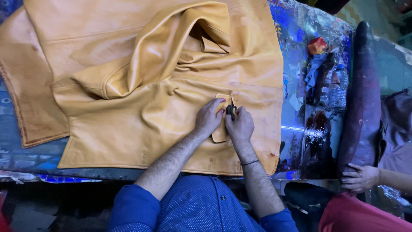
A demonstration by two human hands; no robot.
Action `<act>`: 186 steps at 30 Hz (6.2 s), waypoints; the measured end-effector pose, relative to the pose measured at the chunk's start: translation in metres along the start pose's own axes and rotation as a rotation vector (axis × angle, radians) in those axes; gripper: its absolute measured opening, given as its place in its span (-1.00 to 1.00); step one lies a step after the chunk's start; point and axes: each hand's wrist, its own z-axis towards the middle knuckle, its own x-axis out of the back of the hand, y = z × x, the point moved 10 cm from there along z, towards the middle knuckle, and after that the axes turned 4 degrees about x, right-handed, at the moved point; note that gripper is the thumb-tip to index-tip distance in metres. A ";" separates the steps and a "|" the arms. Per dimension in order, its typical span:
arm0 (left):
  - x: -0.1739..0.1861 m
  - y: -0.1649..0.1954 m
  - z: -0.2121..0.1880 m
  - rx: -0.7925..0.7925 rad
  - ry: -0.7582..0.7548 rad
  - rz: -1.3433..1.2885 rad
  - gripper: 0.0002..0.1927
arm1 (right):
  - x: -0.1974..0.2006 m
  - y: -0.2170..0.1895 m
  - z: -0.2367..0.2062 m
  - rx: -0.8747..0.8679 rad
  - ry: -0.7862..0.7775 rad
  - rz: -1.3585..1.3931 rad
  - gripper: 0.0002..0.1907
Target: The person uses a small black sponge to wipe and rub the surface of a tan leather jacket laid on a table. They repeatedly dip the sponge into a dark liquid and continue cleaning different areas of the jacket, including the pocket and seams.
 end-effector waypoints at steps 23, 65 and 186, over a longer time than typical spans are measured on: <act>0.013 0.001 -0.007 -0.175 0.066 0.076 -0.49 | -0.008 -0.019 0.011 -0.152 -0.363 -0.223 -0.66; -0.039 -0.017 -0.005 0.337 -0.307 -0.769 0.15 | -0.051 0.033 -0.069 -0.714 -0.016 1.678 -0.68; -0.102 -0.008 -0.100 0.694 -0.078 -1.154 0.14 | 0.006 0.041 0.024 0.623 -0.295 0.827 -0.61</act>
